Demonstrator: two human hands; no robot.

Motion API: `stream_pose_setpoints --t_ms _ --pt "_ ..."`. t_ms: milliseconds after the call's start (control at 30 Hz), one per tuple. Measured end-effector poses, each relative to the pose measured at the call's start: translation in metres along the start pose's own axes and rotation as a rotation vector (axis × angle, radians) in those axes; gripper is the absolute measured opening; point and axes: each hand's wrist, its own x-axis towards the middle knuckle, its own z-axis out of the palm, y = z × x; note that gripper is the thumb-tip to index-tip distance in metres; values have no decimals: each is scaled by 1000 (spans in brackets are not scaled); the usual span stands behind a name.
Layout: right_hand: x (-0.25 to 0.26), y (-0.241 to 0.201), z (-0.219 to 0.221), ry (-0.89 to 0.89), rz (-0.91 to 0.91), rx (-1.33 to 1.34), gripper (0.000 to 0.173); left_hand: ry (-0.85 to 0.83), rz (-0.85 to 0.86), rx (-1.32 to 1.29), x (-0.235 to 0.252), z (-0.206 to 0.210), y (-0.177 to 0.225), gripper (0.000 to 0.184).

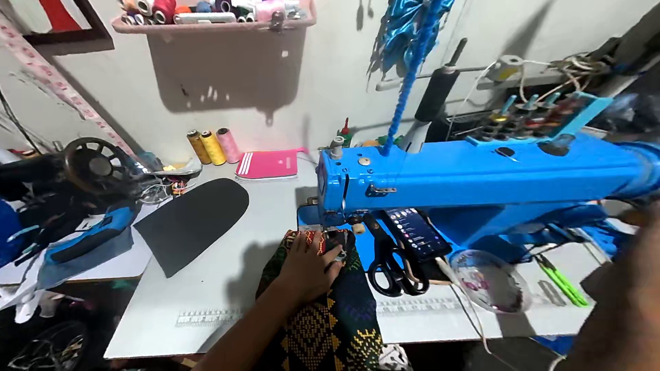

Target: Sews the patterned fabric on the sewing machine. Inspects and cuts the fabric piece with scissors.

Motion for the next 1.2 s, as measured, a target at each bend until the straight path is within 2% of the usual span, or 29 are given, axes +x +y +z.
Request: stream_pose_setpoints --t_ms 67,133,233,300,400,533,667,867,1033,1200 --pt "-38 -74 16 -212 -108 103 40 -6 -2 -8 1 -1 -1 55" --pt "-73 -122 36 -507 -245 174 38 -14 -1 -11 2 -4 -2 55" --pt "-121 -166 65 -927 -462 188 43 -27 -13 -24 -2 -12 2 56" --pt "-145 -175 78 -1056 -554 166 53 14 -34 -27 -14 -16 14 56" --pt "-157 -172 85 -1081 -625 127 51 122 -25 -17 -29 4 24 54" --pt "-155 -165 91 -1214 -631 64 48 319 -15 -22 -28 42 25 55" --pt "-162 -162 94 -1174 -665 24 48 431 12 -32 -25 54 18 54" --pt "-163 -160 95 -1122 -621 12 50 237 -29 -55 -23 33 18 58" --pt "-162 -160 99 -1089 -585 21 51 217 -36 -40 -16 26 15 56" --pt "-155 -164 103 -1129 -530 12 51 158 -52 -68 -7 16 9 55"
